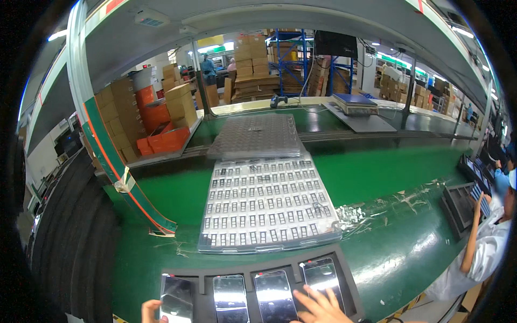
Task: The recorder is assembling electronic components, specifically placing small parts into trays and handling smartphone-like devices on an assembly line.
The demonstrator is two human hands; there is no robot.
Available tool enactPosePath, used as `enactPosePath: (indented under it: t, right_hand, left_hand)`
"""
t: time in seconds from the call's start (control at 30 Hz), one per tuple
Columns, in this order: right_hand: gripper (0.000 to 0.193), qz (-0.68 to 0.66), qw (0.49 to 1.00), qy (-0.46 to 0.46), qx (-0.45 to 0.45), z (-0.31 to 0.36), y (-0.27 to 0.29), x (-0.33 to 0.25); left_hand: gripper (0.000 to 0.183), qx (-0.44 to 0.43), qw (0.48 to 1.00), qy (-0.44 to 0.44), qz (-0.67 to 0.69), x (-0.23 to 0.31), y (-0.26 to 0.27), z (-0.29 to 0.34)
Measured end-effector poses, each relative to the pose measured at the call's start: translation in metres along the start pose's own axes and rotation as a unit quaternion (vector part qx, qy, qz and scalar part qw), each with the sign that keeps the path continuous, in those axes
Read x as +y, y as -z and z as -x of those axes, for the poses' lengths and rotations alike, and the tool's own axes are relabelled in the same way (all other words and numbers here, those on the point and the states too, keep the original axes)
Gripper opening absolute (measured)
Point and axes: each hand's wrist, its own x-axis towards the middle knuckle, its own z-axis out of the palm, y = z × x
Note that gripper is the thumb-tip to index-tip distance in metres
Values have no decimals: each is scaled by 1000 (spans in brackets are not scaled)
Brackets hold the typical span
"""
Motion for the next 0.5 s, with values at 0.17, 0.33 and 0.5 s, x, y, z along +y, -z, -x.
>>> enactPosePath:
  t: [0.17,0.33,0.5]
  right_hand:
    - [26,65,997,28,-2,-7,16,-1]
    - [63,39,975,-158,153,14,41,63]
    - [69,-272,900,-332,76,41,35,84]
  left_hand:
    - [48,-36,994,-22,-98,-33,1,-6]
    - [37,103,888,-233,-382,22,29,-27]
    - [49,-63,926,15,-372,-48,71,-2]
